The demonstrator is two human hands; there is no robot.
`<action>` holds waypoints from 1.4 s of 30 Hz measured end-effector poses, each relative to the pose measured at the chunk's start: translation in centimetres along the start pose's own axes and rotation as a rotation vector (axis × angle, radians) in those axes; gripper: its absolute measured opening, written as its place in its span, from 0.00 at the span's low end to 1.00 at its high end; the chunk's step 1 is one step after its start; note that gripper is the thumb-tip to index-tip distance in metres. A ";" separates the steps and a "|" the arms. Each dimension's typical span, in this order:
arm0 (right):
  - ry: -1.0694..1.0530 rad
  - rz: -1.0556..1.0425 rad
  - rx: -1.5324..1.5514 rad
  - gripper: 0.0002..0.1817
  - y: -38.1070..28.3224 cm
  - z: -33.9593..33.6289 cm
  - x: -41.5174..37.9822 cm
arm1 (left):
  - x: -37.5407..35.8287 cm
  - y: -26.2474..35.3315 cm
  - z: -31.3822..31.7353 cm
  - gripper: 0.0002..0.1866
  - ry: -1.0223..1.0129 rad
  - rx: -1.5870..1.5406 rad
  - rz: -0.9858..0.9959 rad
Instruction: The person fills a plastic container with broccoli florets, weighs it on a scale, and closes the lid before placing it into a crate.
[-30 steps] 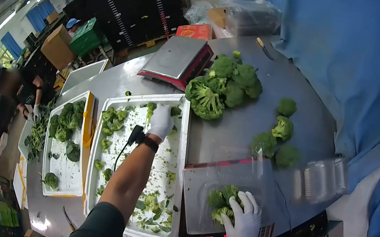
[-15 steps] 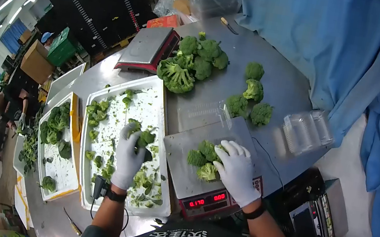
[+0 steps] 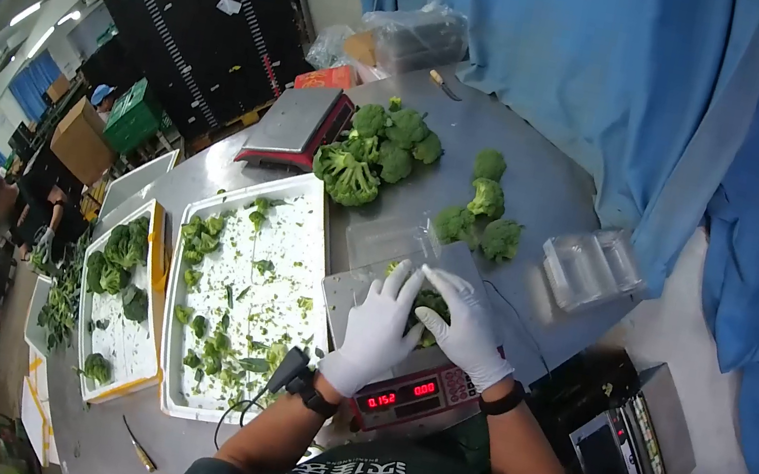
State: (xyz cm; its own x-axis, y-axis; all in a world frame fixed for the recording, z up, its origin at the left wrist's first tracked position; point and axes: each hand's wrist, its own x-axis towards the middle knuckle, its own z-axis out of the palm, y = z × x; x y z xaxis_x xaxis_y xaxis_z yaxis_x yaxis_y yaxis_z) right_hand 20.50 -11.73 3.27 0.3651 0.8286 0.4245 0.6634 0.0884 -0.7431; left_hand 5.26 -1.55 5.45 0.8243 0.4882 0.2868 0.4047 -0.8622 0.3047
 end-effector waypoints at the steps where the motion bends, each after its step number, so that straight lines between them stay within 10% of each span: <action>1: -0.060 -0.025 -0.165 0.28 1.0 0.3 -0.3 | -0.6 -0.5 0.2 0.41 0.062 -0.117 0.055; 11: 0.111 -0.059 -0.037 0.20 0.0 -0.4 1.3 | -3.3 -2.9 2.9 0.31 0.070 -0.247 0.404; 16: -0.150 -0.119 -0.139 0.10 2.4 1.2 2.4 | -3.4 -4.3 3.5 0.33 0.118 -0.349 0.443; 20: 0.006 0.038 0.026 0.09 1.8 1.6 1.2 | -4.9 -3.6 3.1 0.38 0.312 -0.347 0.131; 30: -0.125 -0.060 -0.400 0.20 2.2 2.7 0.3 | -3.9 -3.2 3.0 0.43 -0.132 -0.076 0.033; 34: 0.101 -0.071 -0.206 0.22 1.1 0.1 0.1 | -6.0 -4.1 2.3 0.40 0.152 -0.612 -0.025; 42: 0.106 0.219 0.007 0.18 5.5 1.8 -3.3 | -8.0 -3.0 1.6 0.14 0.251 -0.352 0.024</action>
State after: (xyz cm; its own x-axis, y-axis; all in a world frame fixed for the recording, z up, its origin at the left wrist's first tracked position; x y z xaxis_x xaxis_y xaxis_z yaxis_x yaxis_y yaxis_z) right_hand 21.74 -13.00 -3.20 0.5665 0.7656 0.3049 0.5566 -0.0826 -0.8267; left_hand -1.96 -3.08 0.79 0.6925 0.5238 0.4961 0.1913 -0.7963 0.5738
